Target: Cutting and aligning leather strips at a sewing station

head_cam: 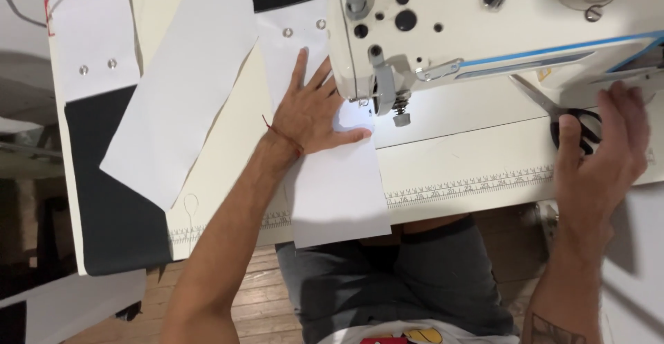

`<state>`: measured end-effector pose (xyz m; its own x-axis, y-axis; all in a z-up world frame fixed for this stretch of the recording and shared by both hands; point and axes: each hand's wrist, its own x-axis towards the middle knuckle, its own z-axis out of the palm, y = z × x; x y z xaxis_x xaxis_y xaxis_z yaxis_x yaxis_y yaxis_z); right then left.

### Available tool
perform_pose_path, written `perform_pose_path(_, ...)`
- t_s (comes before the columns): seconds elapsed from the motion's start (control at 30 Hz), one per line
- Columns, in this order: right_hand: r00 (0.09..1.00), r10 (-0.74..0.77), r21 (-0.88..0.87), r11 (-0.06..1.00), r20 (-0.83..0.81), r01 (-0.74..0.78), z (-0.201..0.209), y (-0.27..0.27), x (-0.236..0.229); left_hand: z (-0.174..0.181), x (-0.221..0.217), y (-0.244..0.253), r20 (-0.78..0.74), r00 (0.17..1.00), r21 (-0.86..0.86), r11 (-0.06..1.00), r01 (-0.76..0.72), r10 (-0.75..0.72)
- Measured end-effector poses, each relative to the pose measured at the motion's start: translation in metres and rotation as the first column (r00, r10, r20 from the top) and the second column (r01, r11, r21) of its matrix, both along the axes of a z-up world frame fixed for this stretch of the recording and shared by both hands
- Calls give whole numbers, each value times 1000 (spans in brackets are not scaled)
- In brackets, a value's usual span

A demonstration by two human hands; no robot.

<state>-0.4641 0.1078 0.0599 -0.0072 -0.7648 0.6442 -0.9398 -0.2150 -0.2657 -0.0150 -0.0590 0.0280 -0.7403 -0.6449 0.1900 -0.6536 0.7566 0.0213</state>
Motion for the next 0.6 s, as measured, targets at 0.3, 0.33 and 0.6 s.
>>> perform_pose_path(0.3,996,-92,98,991,-2,92,-24,5,-19,-1,2,9,-43,999,13,1000,10,-9)
perform_pose_path(0.33,995,-99,92,991,-3,99,-24,5,-19,-1,2,8,-45,999,8,1000,17,-16)
perform_pose_path(0.6,1000,-16,-183,983,-27,11,15,37,22,-7,4,17,-186,981,-113,993,37,-57)
